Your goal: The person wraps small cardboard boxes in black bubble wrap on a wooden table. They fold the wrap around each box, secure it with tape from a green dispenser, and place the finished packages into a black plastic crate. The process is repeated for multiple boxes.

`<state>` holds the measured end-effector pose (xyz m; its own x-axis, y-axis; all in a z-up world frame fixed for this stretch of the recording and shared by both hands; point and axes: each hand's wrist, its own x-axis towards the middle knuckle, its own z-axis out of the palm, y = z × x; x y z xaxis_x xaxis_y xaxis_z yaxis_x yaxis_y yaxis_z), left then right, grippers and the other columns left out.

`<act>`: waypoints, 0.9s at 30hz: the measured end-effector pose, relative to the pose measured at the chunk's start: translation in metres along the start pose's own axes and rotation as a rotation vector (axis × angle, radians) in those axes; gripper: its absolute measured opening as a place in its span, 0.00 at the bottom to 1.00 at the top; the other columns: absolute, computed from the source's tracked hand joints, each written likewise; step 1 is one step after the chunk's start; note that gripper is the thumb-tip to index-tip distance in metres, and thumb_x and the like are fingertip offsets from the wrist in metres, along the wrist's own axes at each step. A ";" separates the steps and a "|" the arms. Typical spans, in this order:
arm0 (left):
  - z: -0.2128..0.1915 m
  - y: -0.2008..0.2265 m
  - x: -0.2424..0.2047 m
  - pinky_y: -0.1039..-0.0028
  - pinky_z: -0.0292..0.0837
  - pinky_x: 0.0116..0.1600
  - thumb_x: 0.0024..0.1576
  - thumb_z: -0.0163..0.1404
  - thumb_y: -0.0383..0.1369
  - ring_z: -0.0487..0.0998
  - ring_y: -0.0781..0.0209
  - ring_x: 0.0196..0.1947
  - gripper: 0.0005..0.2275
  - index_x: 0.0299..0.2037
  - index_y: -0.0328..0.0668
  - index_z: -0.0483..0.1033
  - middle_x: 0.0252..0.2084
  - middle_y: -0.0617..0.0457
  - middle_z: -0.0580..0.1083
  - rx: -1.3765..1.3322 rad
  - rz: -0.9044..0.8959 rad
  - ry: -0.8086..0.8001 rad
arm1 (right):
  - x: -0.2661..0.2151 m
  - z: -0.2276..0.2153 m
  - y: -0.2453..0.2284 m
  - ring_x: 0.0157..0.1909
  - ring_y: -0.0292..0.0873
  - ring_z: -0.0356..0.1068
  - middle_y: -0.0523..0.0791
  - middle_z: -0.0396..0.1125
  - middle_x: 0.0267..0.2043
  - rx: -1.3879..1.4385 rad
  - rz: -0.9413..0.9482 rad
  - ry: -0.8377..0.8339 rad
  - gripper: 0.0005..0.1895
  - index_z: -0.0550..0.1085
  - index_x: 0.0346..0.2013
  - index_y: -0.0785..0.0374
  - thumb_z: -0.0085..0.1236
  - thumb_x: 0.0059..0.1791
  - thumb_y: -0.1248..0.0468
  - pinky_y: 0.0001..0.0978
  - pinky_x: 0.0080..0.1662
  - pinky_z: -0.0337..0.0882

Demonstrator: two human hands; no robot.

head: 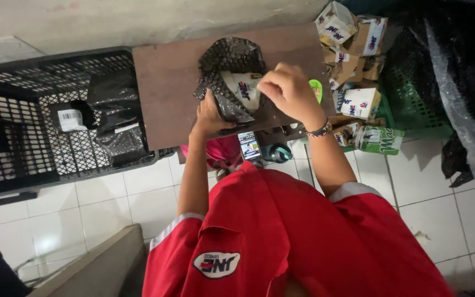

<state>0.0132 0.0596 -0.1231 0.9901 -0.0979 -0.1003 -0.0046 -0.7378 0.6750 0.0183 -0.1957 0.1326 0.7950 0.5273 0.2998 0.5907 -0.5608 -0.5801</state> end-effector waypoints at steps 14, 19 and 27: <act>-0.009 0.016 -0.012 0.48 0.47 0.73 0.28 0.73 0.51 0.50 0.33 0.73 0.69 0.75 0.32 0.34 0.74 0.33 0.52 -0.091 -0.002 0.026 | 0.060 0.090 -0.002 0.39 0.46 0.75 0.46 0.71 0.39 0.227 -0.146 0.197 0.04 0.80 0.42 0.63 0.62 0.52 0.67 0.36 0.43 0.75; -0.045 0.062 -0.034 0.47 0.41 0.71 0.27 0.76 0.50 0.45 0.33 0.73 0.70 0.76 0.43 0.34 0.77 0.35 0.43 -0.014 -0.143 0.016 | 0.037 0.039 0.064 0.43 0.33 0.73 0.43 0.73 0.50 0.759 0.070 0.259 0.10 0.74 0.52 0.66 0.57 0.56 0.68 0.27 0.48 0.78; -0.060 0.081 -0.038 0.49 0.45 0.75 0.26 0.77 0.48 0.46 0.34 0.77 0.70 0.75 0.31 0.36 0.77 0.34 0.45 -0.156 0.299 0.321 | -0.053 0.077 0.141 0.72 0.52 0.59 0.52 0.60 0.69 0.305 0.082 0.064 0.45 0.60 0.69 0.65 0.68 0.39 0.67 0.44 0.70 0.59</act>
<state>-0.0160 0.0434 -0.0204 0.9420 -0.0609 0.3301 -0.2994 -0.5968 0.7444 0.0491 -0.2534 -0.0230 0.8513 0.4411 0.2840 0.4631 -0.3775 -0.8019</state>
